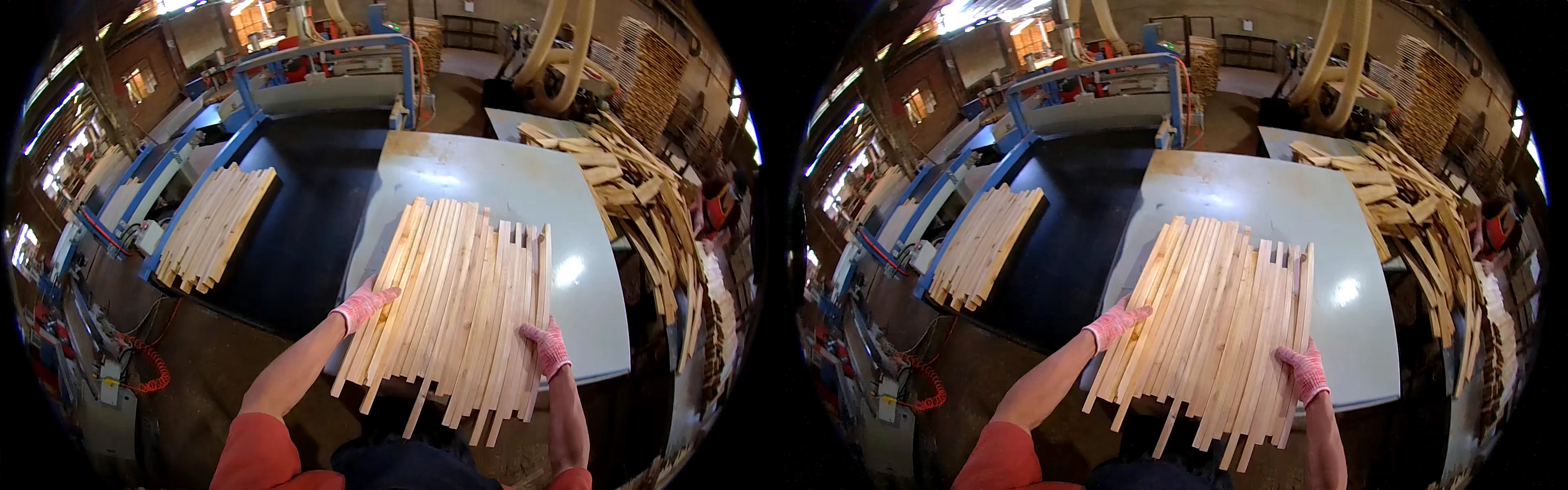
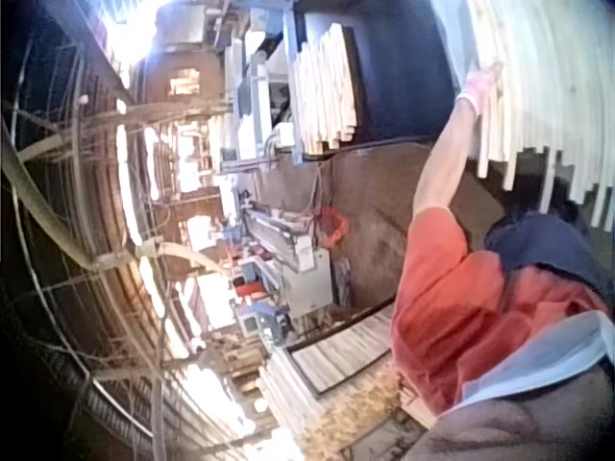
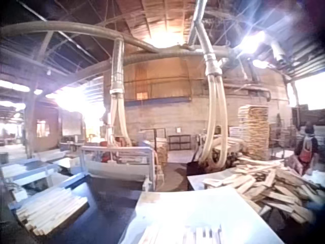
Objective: The person picks up stacks of light-colored wooden planks from a table and places them onto a conveyor belt. They repeat this process, moving the wood from the table to the conveyor and then arranging the planks on the belt.
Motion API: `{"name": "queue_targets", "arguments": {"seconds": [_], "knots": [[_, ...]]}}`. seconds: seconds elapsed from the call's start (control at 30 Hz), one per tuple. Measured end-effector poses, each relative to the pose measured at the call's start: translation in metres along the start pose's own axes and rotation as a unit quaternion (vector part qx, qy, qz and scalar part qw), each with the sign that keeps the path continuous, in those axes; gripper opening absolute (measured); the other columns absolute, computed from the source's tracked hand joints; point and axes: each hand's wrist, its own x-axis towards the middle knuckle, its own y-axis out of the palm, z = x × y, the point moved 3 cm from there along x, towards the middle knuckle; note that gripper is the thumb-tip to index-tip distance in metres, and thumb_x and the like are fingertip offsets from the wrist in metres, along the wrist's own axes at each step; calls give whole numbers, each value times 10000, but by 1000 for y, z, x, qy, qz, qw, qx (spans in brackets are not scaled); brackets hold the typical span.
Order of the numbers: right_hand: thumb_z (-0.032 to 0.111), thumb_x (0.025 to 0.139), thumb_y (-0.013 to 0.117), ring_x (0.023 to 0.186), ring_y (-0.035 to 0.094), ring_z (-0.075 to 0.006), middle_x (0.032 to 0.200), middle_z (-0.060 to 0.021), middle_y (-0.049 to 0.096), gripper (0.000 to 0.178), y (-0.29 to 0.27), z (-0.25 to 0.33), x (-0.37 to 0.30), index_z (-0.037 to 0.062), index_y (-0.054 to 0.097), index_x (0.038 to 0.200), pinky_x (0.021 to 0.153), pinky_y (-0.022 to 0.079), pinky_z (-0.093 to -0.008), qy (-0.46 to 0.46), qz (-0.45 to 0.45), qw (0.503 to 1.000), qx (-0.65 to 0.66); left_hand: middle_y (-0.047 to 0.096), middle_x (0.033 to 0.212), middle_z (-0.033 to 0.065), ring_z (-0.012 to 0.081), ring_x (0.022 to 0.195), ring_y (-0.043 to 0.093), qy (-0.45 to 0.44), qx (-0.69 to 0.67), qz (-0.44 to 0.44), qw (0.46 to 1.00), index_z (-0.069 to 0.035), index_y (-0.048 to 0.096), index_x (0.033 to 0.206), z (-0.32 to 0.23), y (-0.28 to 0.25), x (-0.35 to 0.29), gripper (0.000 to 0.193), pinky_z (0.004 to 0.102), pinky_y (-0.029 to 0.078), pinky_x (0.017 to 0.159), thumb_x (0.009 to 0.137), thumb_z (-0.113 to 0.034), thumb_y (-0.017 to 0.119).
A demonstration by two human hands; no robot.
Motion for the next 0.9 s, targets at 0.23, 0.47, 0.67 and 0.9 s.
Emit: {"name": "queue_targets", "arguments": {"seconds": [0.23, 0.47, 0.67, 0.9], "knots": [[-14, 852, 806, 970, 727, -275, 1170, -162, 694, 720, 81, 19, 79, -9, 431, 1466, 843, 643, -417, -15, 52, 998, -28, 690, 1295, 226, 345, 1220, 659, -53, 403, -118, 906, -66, 428, 1578, -49, -76, 68, 963, 428, 505, 1050, 909, -730, 628], [-20, 848, 801, 963, 717, -260, 1172, -153, 692, 746, 220, 7, 123, 1, 405, 1479, 834, 630, -389, -11, 134, 991, 0, 548, 1491, 215, 365, 1317, 594, -102, 487, -248, 831, -202, 211, 1696, -31, -164, 59, 1028, 493, 482, 1076, 916, -796, 523], [32, 861, 805, 992, 715, -261, 1219, -175, 680, 768, 359, -31, 132, -21, 372, 1493, 841, 618, -376, 10, 161, 987, -22, 189, 1725, 275, 418, 1608, 167, -47, 488, -353, 797, -98, 209, 1684, 26, -268, 55, 999, 570, 74, 1293, 959, -733, 474], [116, 867, 837, 1029, 700, -244, 1239, -158, 681, 733, 501, -49, 118, -28, 437, 1464, 879, 601, -380, -12, 170, 979, -114, 166, 1730, 273, 422, 1618, 103, -42, 524, -360, 771, -43, 199, 1676, 50, -411, 58, 1001, 581, 16, 1294, 978, -718, 442]]}}
